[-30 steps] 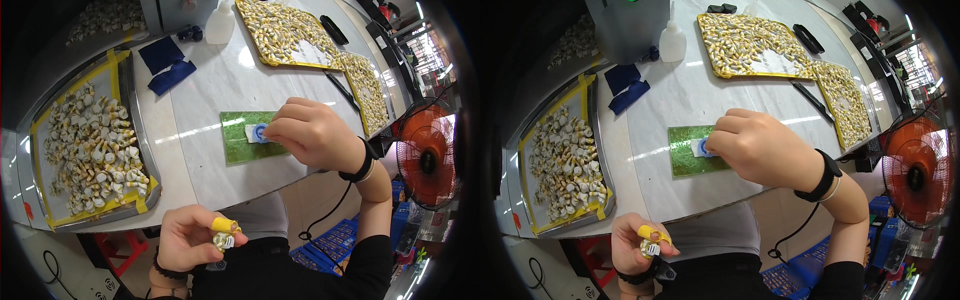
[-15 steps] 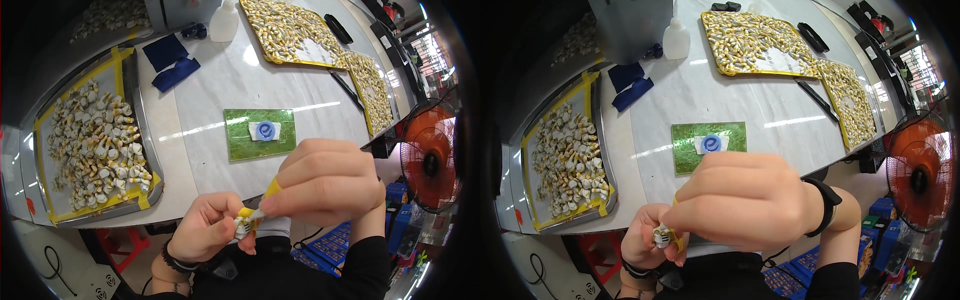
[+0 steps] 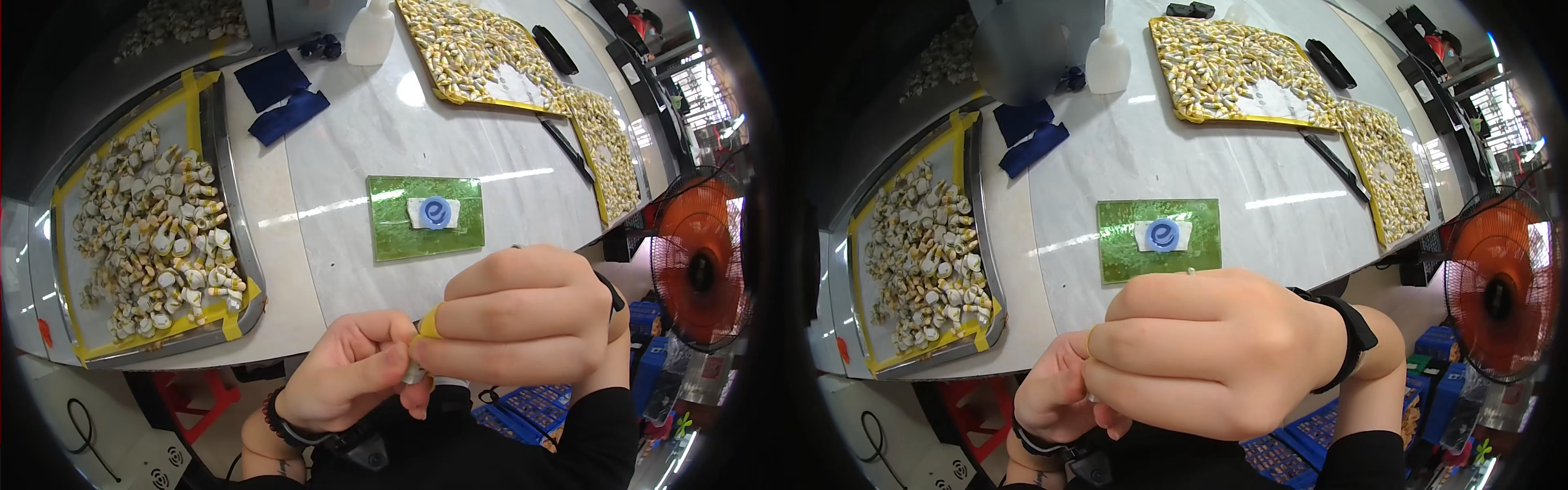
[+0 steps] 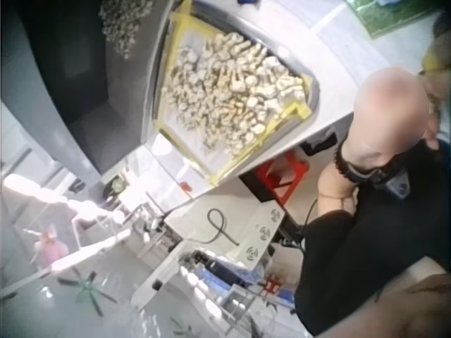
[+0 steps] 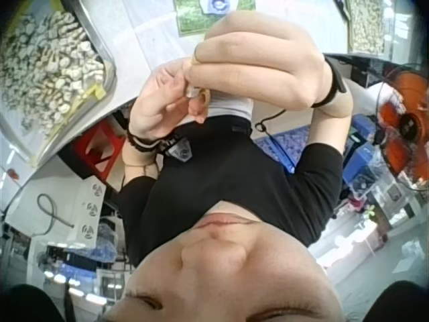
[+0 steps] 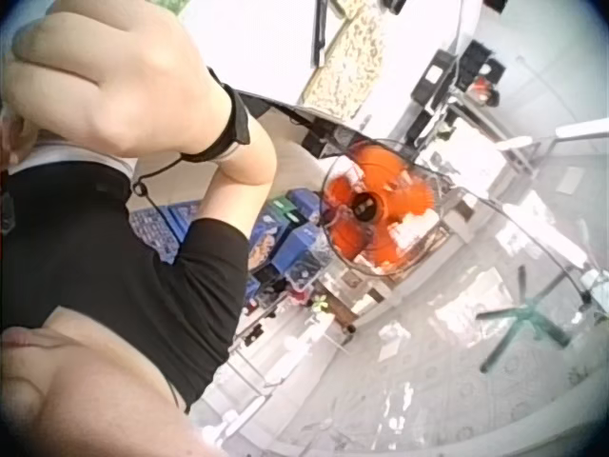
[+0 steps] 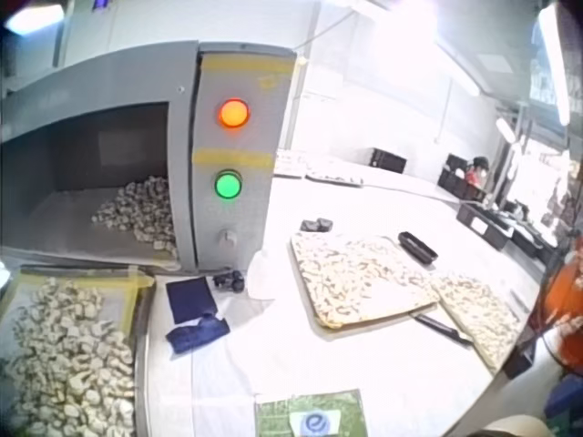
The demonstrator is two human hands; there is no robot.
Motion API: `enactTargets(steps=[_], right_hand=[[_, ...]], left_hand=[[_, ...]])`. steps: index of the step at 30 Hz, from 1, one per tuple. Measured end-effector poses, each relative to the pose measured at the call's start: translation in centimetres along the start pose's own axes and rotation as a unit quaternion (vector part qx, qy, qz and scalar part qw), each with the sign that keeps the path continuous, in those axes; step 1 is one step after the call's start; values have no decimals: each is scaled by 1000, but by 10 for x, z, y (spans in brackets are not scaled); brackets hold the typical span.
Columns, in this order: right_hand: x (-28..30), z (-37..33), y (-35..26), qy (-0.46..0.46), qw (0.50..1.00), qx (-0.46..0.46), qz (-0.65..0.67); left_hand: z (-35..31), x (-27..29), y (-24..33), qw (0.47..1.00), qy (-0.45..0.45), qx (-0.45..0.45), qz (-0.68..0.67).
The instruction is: The person assembles small white and yellow cylindrical components by hand. They pick up a white piece, apply a substance from a small bottle, and attach a yellow piece to it. The assembled units are placed into a yellow tray on the table.
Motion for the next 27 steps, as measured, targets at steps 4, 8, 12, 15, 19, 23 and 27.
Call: enactTargets(steps=[4, 8, 12, 15, 19, 23, 27], right_hand=[[1, -1, -3, -3, 999, -36, 13], [5, -2, -5, 5, 997, -78, 12], [6, -5, -5, 10, 996, -84, 42], [4, -4, -10, 2, 999, -42, 31], [7, -2, -20, -11, 998, -46, 35], [9, -11, -25, -2, 999, -32, 10], [19, -8, -15, -75, 996, -55, -16]], left_hand=[[-2, 0, 5, 999, 11, -13, 42], [-11, 0, 15, 983, 88, -120, 111], [-24, -6, 25, 921, 154, -272, 232], [-29, -4, 27, 898, 163, -295, 282], [-28, -13, 31, 864, 160, -313, 360], [-25, -16, 31, 855, 180, -308, 376], [-31, -15, 35, 819, 258, -339, 384]])
Point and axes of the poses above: each hand's wrist, its own z-axis towards the middle knuckle, its own x-axis out of the back of the hand, y = z × x, the point moved 7 cm from there along z, towards the middle knuckle, and after that the axes turned 12 degrees about x, right-handed, at the moved point
